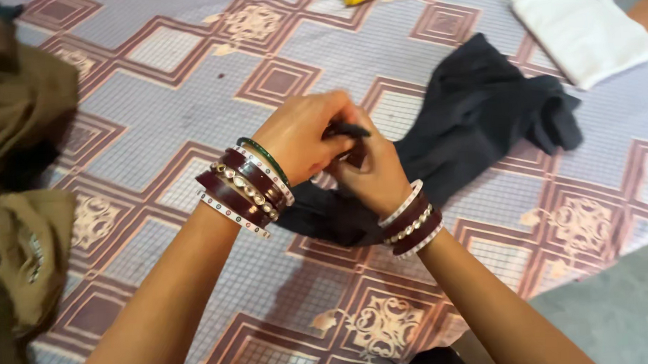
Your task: The person folds a black top and a yellow t-shirt by hand on a bed.
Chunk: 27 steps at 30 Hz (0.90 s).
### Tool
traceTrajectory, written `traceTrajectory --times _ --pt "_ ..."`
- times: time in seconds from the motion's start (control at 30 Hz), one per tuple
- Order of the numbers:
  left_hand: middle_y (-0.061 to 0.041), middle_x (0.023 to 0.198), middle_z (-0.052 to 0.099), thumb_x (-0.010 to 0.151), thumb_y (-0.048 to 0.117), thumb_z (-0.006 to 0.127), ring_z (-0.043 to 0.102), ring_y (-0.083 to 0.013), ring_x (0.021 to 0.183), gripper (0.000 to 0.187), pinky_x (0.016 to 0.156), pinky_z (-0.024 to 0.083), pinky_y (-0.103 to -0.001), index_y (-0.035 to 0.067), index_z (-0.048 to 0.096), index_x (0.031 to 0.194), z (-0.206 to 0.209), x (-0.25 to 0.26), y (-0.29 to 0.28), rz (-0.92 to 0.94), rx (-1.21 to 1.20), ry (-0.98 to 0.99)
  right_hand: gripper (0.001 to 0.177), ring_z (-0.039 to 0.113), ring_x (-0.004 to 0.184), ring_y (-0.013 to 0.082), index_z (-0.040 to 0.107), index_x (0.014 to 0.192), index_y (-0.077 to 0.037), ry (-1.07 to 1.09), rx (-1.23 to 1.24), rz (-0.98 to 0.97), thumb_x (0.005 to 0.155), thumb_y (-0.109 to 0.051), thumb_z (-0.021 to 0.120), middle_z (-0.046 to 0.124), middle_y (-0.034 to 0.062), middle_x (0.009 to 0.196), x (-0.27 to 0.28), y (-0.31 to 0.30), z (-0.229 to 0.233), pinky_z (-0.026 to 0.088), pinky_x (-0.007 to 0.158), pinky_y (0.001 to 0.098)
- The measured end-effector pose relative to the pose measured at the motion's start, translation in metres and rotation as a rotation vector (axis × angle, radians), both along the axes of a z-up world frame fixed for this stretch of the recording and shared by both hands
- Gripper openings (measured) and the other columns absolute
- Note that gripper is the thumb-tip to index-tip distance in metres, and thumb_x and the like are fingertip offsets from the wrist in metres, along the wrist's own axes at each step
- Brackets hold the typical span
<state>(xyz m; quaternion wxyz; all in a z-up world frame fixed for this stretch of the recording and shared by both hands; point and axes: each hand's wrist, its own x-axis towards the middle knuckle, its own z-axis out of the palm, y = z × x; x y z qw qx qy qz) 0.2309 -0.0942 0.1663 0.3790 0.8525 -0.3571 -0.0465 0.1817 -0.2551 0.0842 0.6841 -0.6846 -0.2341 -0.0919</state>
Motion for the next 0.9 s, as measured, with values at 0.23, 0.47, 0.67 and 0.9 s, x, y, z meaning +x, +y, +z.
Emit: traceTrajectory --times 0.23,0.47,0.67,0.9 --pt "-0.012 0.114 0.067 0.085 0.011 0.075 0.072 -0.0200 0.088 0.046 0.067 0.059 -0.032 0.006 0.056 0.127 0.000 0.007 -0.087 -0.128 -0.405 0.082 0.025 0.069 0.077 0.0098 0.066 0.119 -0.001 0.379 0.152 -0.244 0.098 -0.014 0.067 0.073 0.0032 0.095 -0.004 -0.116 0.010 0.058 0.069 0.0251" --pt "-0.012 0.110 0.073 0.092 0.017 0.070 0.074 -0.0267 0.095 0.026 0.081 0.058 -0.036 0.006 0.070 0.116 -0.083 0.004 -0.189 0.075 -0.223 0.132 0.019 0.067 0.073 0.0097 0.069 0.115 -0.003 0.258 0.048 -0.542 0.101 -0.016 0.066 0.074 0.0064 0.090 -0.002 -0.299 0.058 0.055 0.067 0.0231" --pt "-0.025 0.139 0.058 0.092 0.033 0.069 0.056 -0.0423 0.124 0.048 0.102 0.046 -0.046 0.005 0.063 0.130 -0.147 0.022 -0.267 0.037 -0.027 -0.232 0.015 0.070 0.078 0.0153 0.068 0.114 0.000 -0.067 -0.383 -0.987 0.105 -0.011 0.064 0.074 0.0079 0.093 0.000 -0.440 0.055 0.056 0.070 0.0284" --pt "-0.023 0.150 0.047 0.095 0.043 0.058 0.044 -0.0364 0.139 0.058 0.112 0.035 -0.049 0.009 0.053 0.143 -0.185 0.015 -0.299 0.166 0.290 -0.437 0.061 0.050 0.132 0.0407 0.050 0.137 0.003 0.067 -1.241 -0.884 0.086 -0.025 0.066 0.054 0.0265 0.138 0.049 -0.518 -0.083 0.040 0.113 0.0493"
